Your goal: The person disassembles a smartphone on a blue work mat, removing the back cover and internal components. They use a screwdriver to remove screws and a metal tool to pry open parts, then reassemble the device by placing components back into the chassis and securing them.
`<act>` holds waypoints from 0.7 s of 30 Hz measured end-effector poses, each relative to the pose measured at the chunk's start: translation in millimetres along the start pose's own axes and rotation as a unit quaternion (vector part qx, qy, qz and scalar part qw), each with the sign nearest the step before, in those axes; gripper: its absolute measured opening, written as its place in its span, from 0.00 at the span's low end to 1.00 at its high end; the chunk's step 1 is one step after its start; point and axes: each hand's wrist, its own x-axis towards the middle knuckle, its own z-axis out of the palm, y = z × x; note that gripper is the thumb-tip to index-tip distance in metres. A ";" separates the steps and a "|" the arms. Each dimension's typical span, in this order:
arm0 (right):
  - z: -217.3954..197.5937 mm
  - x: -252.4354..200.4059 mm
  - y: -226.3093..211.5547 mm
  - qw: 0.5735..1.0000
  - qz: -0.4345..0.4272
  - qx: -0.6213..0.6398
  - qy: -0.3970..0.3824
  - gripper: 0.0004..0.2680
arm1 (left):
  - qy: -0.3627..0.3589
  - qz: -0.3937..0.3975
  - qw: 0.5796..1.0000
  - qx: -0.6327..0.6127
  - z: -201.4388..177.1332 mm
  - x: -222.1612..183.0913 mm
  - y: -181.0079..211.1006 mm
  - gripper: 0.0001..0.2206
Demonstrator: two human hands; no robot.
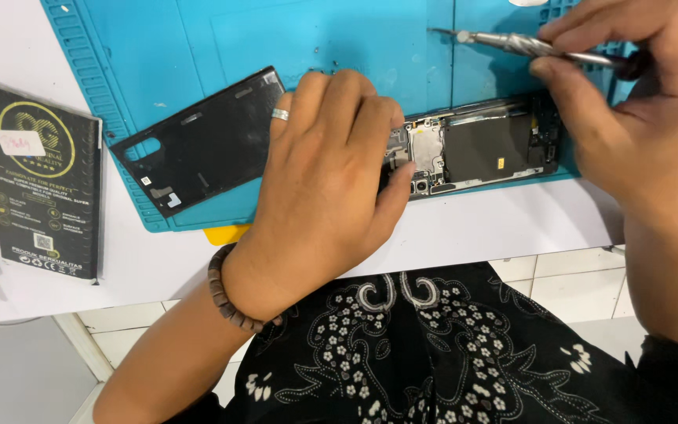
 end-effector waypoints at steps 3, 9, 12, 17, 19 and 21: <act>0.8 6.9 2.1 0.994 -0.039 -0.095 -0.025 0.06 | -0.004 0.011 1.000 -0.007 -1.9 -0.2 -1.6 0.14; 2.0 13.2 -9.1 0.977 -0.112 -0.180 -0.025 0.04 | -0.007 0.016 1.000 0.011 -4.2 -2.9 -2.9 0.17; 7.3 21.1 -34.0 0.974 -0.141 -0.175 -0.034 0.07 | -0.006 0.012 1.000 0.021 -6.0 -4.8 -4.3 0.17; 18.7 29.5 -52.4 0.967 -0.124 -0.189 -0.115 0.12 | 0.004 0.025 1.000 0.010 -3.2 -7.5 -7.0 0.16; 21.4 33.5 -51.6 0.956 -0.142 -0.221 -0.132 0.11 | 0.011 0.029 1.000 0.000 -2.9 -7.8 -7.5 0.15; 22.6 34.3 -50.9 0.957 -0.140 -0.213 -0.140 0.12 | 0.017 0.031 0.999 -0.006 -3.7 -8.0 -7.2 0.15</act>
